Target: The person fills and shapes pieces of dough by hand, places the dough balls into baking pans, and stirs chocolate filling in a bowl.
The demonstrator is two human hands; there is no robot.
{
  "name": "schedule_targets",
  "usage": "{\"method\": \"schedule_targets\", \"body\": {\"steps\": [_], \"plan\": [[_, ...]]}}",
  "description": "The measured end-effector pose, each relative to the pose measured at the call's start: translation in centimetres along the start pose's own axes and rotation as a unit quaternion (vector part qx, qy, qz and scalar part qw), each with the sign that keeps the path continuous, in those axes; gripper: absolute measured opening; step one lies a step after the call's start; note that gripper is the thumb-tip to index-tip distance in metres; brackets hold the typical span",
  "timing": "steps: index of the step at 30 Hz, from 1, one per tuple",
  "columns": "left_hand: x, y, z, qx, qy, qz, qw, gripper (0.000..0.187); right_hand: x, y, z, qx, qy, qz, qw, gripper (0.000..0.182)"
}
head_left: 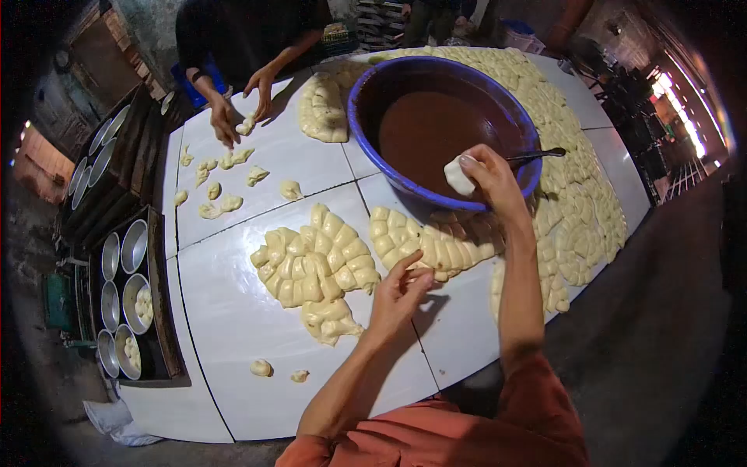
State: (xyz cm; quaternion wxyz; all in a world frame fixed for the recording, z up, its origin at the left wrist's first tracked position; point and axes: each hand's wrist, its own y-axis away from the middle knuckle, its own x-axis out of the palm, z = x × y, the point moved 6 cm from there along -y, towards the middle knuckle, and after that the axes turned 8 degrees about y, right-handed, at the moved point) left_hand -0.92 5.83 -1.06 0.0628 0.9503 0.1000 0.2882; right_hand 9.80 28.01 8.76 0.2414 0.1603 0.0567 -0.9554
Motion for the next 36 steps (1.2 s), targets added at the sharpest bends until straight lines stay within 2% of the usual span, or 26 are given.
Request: {"method": "schedule_targets", "body": {"steps": [1, 2, 3, 5, 8, 10, 11, 12, 15, 16, 19, 20, 23, 25, 27, 29, 31, 32, 35, 36], "plan": [[-0.8, 0.5, -0.1, -0.019, -0.02, -0.015, 0.999, 0.046, -0.2, -1.5, -1.2, -0.001, 0.057, 0.033, 0.998, 0.014], [-1.3, 1.2, -0.7, -0.023, -0.035, -0.04, 0.998, 0.044, -0.3, -2.6, -2.5, 0.017, 0.173, 0.067, 0.982, 0.017], [-2.3, -0.3, -1.6, -0.011, -0.062, -0.047, 0.997, 0.045, 0.1, -4.6, -1.5, 0.034, 0.317, 0.11, 0.941, 0.021], [-3.5, 0.3, -1.4, -0.017, -0.066, -0.056, 0.996, 0.045, 1.7, -5.5, -5.9, 0.025, 0.403, 0.232, 0.885, 0.023], [-4.4, 0.7, -1.6, -0.027, -0.082, -0.057, 0.995, 0.044, 2.4, -5.0, -4.5, 0.05, 0.316, 0.236, 0.917, 0.022], [-4.2, 0.5, -1.6, -0.021, -0.097, -0.044, 0.994, 0.043, 2.6, -3.8, -2.0, 0.054, 0.103, 0.228, 0.967, 0.02], [-3.9, 0.1, -1.6, -0.018, -0.105, -0.035, 0.994, 0.043, 2.5, -3.0, -0.5, 0.056, -0.006, 0.217, 0.975, 0.019], [-3.5, -0.3, -1.8, -0.015, -0.114, -0.024, 0.993, 0.042, 2.5, -2.2, 0.8, 0.065, -0.029, 0.189, 0.979, 0.016], [-1.1, -1.9, -2.2, -0.031, -0.018, 0.005, 0.999, 0.04, 3.2, -0.4, 2.1, 0.061, -0.133, 0.12, 0.982, 0.016], [-0.4, -2.5, -2.6, -0.007, -0.052, 0.024, 0.998, 0.042, 4.0, 0.4, 2.3, 0.075, -0.2, 0.13, 0.968, 0.015], [1.7, -2.9, -4.5, -0.02, 0.138, 0.01, 0.99, 0.046, 6.8, 3.1, 2.6, 0.082, -0.298, 0.097, 0.946, 0.012], [1.8, -3.0, -4.5, -0.028, 0.189, -0.005, 0.982, 0.045, 7.7, 4.1, 2.5, 0.105, -0.296, 0.1, 0.944, 0.011], [0.1, -2.7, -2.6, -0.063, 0.332, 0.023, 0.941, 0.037, 10.5, 5.9, 1.3, 0.095, -0.322, 0.12, 0.934, 0.011], [-1.9, -1.7, -3.1, -0.035, 0.3, -0.038, 0.952, 0.033, 12.0, 7.4, 1.6, 0.12, -0.305, 0.117, 0.937, 0.013], [-5.0, -0.8, -3.0, -0.009, 0.254, -0.094, 0.963, 0.033, 13.3, 8.6, 1.7, 0.093, -0.261, 0.124, 0.953, 0.025], [-7.0, 0.6, -4.0, 0.015, 0.228, -0.17, 0.959, 0.028, 15.0, 9.6, 1.9, 0.074, -0.201, 0.155, 0.964, 0.05], [-9.1, 1.7, -4.8, 0.029, 0.177, -0.213, 0.96, 0.025, 16.5, 9.9, 2.4, -0.1, -0.004, 0.116, 0.988, 0.058], [-9.7, 2.3, -4.9, 0.014, 0.167, -0.224, 0.96, 0.028, 17.3, 10.6, 2.6, -0.134, 0.075, 0.117, 0.981, 0.058], [-11.2, 3.1, -4.6, 0.091, 0.163, -0.232, 0.955, 0.036, 20.5, 12.3, 5.1, -0.191, 0.204, 0.078, 0.957, 0.054], [-11.4, 3.6, -5.4, 0.127, 0.169, -0.223, 0.952, 0.039, 21.3, 12.6, 5.3, -0.195, 0.192, 0.041, 0.961, 0.042]]}}
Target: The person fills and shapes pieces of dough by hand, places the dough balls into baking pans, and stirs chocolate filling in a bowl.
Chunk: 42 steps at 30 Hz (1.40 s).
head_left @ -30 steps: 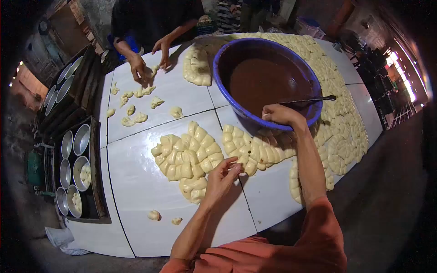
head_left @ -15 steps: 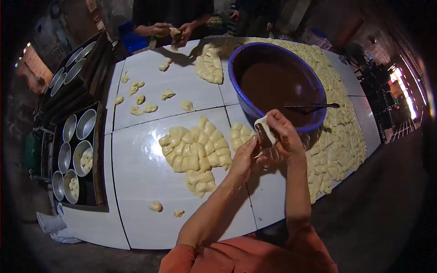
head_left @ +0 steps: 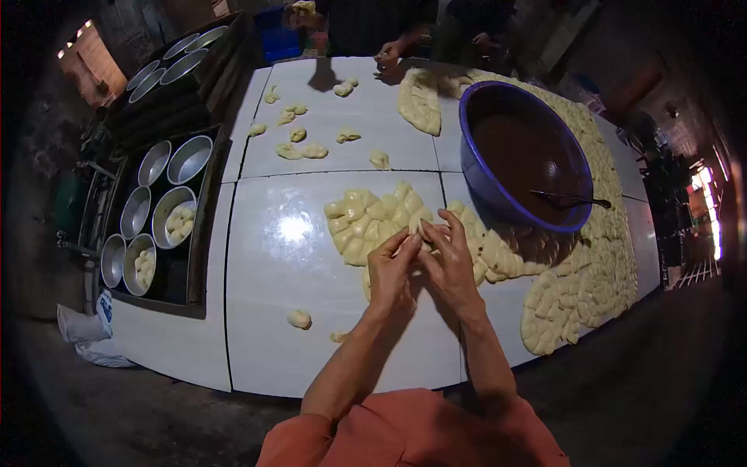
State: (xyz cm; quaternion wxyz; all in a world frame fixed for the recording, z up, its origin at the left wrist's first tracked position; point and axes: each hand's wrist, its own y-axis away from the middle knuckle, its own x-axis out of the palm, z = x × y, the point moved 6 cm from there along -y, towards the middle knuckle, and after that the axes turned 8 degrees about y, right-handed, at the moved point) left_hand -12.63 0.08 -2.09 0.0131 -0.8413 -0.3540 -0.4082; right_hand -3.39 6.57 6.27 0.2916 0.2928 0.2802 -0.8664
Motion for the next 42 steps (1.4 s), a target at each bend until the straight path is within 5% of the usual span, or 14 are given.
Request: {"method": "schedule_targets", "body": {"steps": [4, 8, 11, 15, 20, 22, 25, 26, 30, 33, 36, 39, 42], "plan": [[-1.0, 0.3, -2.4, 0.082, -0.061, -0.024, 0.994, 0.04, 1.5, -0.3, 1.0, -0.053, 0.069, -0.055, 0.995, 0.022], [-1.6, -0.1, -4.2, 0.066, -0.068, 0.016, 0.995, 0.038, 3.9, -0.5, -0.3, 0.113, -0.231, 0.01, 0.966, 0.019], [-2.1, -0.1, -5.8, -0.032, -0.078, 0.013, 0.996, 0.036, 4.2, -0.3, 0.8, 0.166, -0.275, 0.079, 0.944, 0.023], [-3.5, 0.2, -8.3, -0.032, -0.116, 0.009, 0.993, 0.034, 3.8, 0.4, 3.4, 0.006, -0.163, 0.128, 0.978, 0.031], [-4.1, 2.4, -8.9, 0.021, -0.103, 0.03, 0.994, 0.028, 4.1, -0.3, 4.8, -0.094, -0.155, 0.005, 0.983, 0.032], [-4.9, 2.8, -9.5, 0.034, -0.101, 0.041, 0.993, 0.021, 5.6, -0.2, 4.9, 0.001, -0.311, -0.056, 0.949, 0.021], [-6.5, 3.4, -10.1, 0.002, -0.11, 0.07, 0.992, 0.023, 7.5, 0.6, 5.1, 0.043, -0.316, -0.015, 0.948, 0.021], [-7.0, 3.9, -10.3, 0.009, -0.123, 0.073, 0.99, 0.027, 7.6, 0.5, 6.0, -0.021, -0.252, -0.035, 0.967, 0.019], [-6.9, 6.1, -11.5, 0.012, -0.111, 0.063, 0.992, 0.036, 9.1, 1.4, 6.6, 0.001, -0.17, -0.108, 0.979, 0.014], [-8.5, 6.4, -12.6, 0.096, -0.319, 0.027, 0.942, 0.033, 10.7, 1.3, 7.2, 0.026, -0.163, -0.002, 0.986, 0.016], [-11.0, 6.6, -13.5, 0.082, -0.237, -0.037, 0.967, 0.033, 10.5, 1.8, 9.6, 0.026, -0.181, 0.035, 0.983, 0.025], [-12.4, 7.2, -14.4, 0.038, -0.213, -0.017, 0.976, 0.037, 11.3, 2.9, 11.1, -0.112, -0.159, 0.1, 0.976, 0.03], [-14.1, 8.3, -16.2, 0.044, -0.294, -0.088, 0.951, 0.045, 13.8, 3.6, 9.8, 0.021, -0.244, 0.159, 0.957, 0.03]]}}
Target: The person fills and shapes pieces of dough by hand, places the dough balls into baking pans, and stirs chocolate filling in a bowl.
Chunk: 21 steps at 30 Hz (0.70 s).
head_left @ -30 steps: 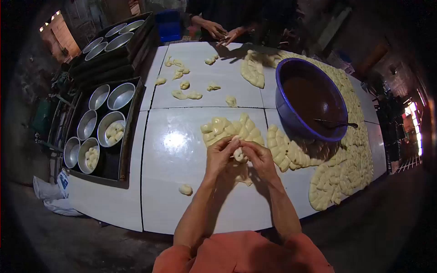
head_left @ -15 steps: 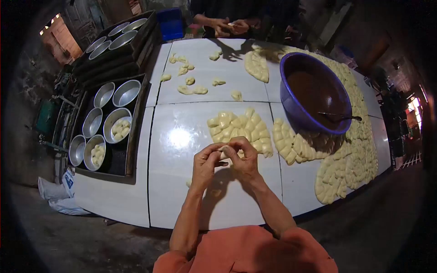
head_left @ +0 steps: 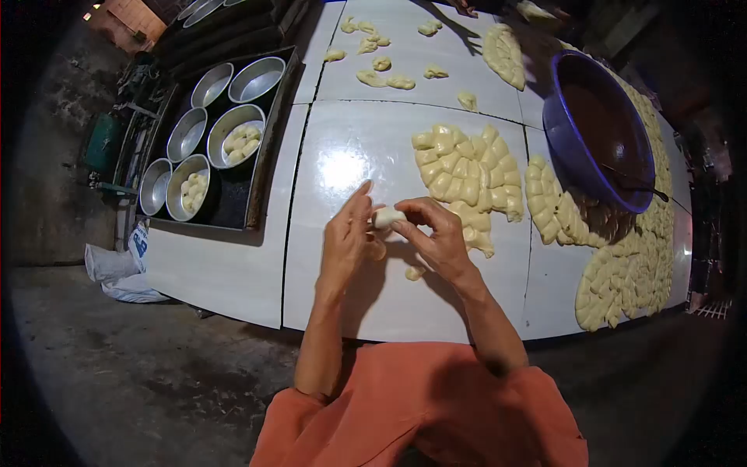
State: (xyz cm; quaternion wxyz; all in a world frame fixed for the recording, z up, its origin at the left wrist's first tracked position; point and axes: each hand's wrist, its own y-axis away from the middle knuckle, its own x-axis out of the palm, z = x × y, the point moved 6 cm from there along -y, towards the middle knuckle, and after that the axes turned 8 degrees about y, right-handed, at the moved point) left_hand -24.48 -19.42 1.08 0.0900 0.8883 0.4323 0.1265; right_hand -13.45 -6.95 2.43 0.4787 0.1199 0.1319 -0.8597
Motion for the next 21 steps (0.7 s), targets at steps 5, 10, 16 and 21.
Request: {"method": "schedule_targets", "body": {"steps": [5, 10, 16, 21], "plan": [[-5.4, 0.8, 0.1, 0.07, -0.201, -0.036, 0.976, 0.045, 3.6, 0.4, -3.1, 0.097, 0.194, 0.15, 0.965, 0.032], [-4.3, 2.1, 1.8, 0.05, -0.251, 0.059, 0.965, 0.062, 2.5, 0.9, -0.3, -0.012, 0.223, 0.042, 0.974, 0.032], [-3.3, 2.0, 3.2, 0.055, -0.23, 0.032, 0.971, 0.084, 3.4, -0.2, -2.7, 0.059, 0.081, 0.111, 0.989, 0.038], [-2.9, 1.3, 2.5, 0.049, -0.268, -0.013, 0.962, 0.092, 2.4, 0.1, -5.0, 0.173, -0.067, 0.022, 0.982, 0.035]]}}
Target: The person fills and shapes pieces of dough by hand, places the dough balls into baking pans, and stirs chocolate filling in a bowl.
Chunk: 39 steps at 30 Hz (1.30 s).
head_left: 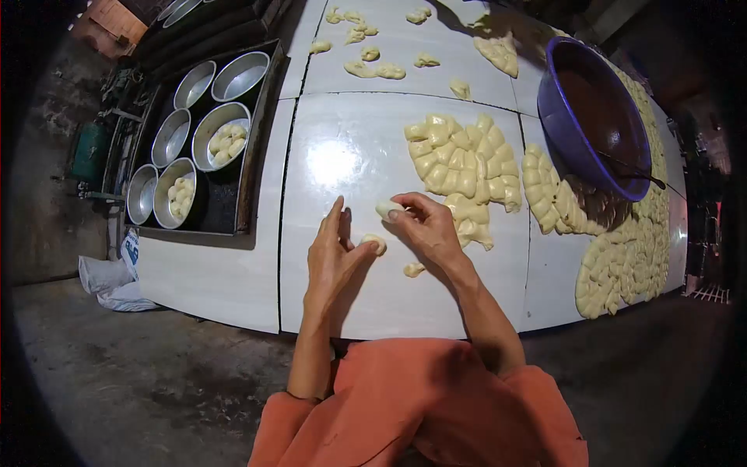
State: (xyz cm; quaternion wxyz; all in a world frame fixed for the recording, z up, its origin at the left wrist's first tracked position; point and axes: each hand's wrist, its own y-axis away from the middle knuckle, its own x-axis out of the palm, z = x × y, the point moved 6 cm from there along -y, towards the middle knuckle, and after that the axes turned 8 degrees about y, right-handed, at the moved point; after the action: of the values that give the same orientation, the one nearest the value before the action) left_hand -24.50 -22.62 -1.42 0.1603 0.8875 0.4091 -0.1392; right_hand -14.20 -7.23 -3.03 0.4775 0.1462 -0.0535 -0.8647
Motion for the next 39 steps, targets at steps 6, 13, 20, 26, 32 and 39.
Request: {"method": "schedule_targets", "body": {"steps": [6, 13, 20, 26, 32, 39], "plan": [[1.2, -1.0, -0.2, -0.018, 0.124, -0.036, 0.991, 0.079, 0.5, 0.4, 1.0, -0.14, 0.224, 0.037, 0.964, 0.034], [-0.9, -1.0, -0.2, -0.02, 0.071, -0.048, 0.996, 0.037, -9.9, 8.0, -1.2, -0.02, 0.213, -0.279, 0.936, 0.02], [7.8, -2.1, -7.0, 0.131, 0.032, 0.083, 0.987, 0.022, -18.0, 9.6, -3.9, 0.088, 0.332, -0.409, 0.846, 0.027], [14.8, -3.4, -11.9, 0.246, -0.043, 0.177, 0.952, 0.023, -18.6, 5.7, -3.1, -0.064, 0.461, -0.382, 0.799, 0.036], [20.7, -5.8, -13.6, 0.365, -0.095, 0.224, 0.899, 0.031, -21.3, 7.1, -8.1, 0.072, -0.031, -0.369, 0.926, 0.024], [25.2, -7.2, -13.7, 0.4, -0.125, 0.256, 0.871, 0.031, -21.9, 5.8, -7.5, 0.02, -0.157, -0.378, 0.912, 0.03]]}}
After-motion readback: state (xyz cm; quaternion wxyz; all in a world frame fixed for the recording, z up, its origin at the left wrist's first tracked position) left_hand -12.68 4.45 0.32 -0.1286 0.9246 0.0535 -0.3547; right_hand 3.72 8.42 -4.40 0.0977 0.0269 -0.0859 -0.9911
